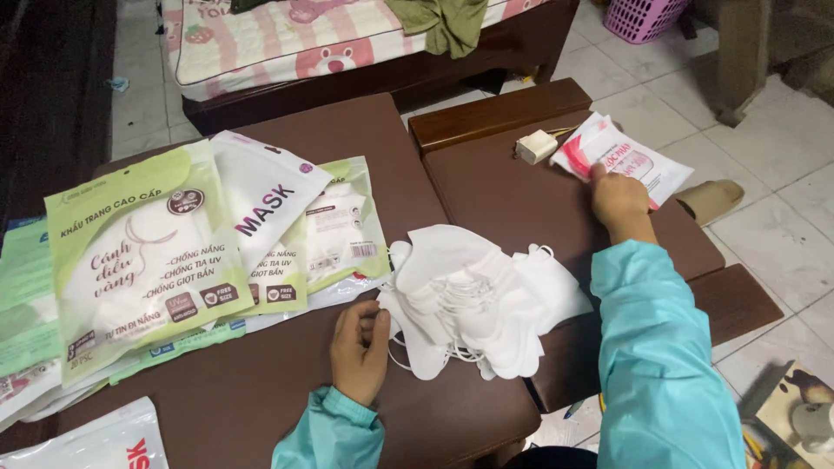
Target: Stacking individual face masks into a neat pile on a table
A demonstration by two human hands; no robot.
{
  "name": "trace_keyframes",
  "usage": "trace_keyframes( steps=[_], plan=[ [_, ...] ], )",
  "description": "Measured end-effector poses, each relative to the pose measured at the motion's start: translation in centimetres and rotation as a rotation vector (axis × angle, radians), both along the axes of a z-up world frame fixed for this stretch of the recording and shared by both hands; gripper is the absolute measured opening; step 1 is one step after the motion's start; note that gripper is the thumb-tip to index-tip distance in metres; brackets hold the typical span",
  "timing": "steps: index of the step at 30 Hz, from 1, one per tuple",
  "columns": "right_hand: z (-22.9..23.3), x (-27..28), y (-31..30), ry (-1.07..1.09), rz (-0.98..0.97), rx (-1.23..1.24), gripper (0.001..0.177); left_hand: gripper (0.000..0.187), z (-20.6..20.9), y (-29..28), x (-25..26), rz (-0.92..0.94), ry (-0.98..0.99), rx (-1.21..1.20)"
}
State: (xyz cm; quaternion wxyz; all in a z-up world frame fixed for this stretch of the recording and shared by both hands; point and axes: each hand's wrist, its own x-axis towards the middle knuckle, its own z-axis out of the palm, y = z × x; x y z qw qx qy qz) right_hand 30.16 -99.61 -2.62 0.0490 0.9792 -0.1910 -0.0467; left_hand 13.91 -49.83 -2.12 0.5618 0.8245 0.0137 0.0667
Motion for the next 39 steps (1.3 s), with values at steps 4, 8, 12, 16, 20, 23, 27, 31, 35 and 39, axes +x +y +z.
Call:
trace_keyframes(
  steps=[4,8,12,16,20,23,27,31,35,39],
  plan=[
    [-4.5,1.0,-0.9,0.071,0.106,-0.247,0.046,0.031,0.0,0.0,0.1,-0.009,0.004,0.013],
    [-3.6,-4.1,5.1,0.082,0.173,-0.256,0.038,0.027,-0.4,0.0,0.2,-0.032,-0.118,0.014],
    [1.5,-13.1,13.4,-0.008,0.242,-0.142,0.033,0.025,-2.2,0.3,0.5,-0.035,-0.293,0.029],
    [7.8,-18.4,18.2,-0.107,0.188,0.136,0.044,0.022,-2.3,0.7,0.1,0.005,-0.382,0.031],
    [8.4,-18.9,21.7,-0.504,0.267,0.728,0.034,0.015,-2.7,1.1,0.1,0.101,-0.481,-0.096],
    [8.5,-17.8,24.1,-0.543,0.343,0.797,0.044,0.011,-2.7,1.9,-0.9,0.113,-0.477,-0.193],
    [8.3,-15.2,26.3,-0.454,0.391,0.669,0.065,0.008,-2.9,3.0,-1.9,0.066,-0.408,-0.395],
    [5.6,-14.1,26.4,-0.362,0.409,0.602,0.057,0.012,-4.1,3.1,-1.4,0.042,-0.371,-0.464],
    [3.8,-15.2,26.7,-0.449,0.531,0.428,0.035,0.011,-5.0,3.0,-1.0,0.076,-0.348,-0.506],
    [4.2,-19.1,28.1,-0.668,0.666,0.518,0.028,0.024,-5.7,3.1,-0.6,0.051,-0.224,-0.591]
  ],
)
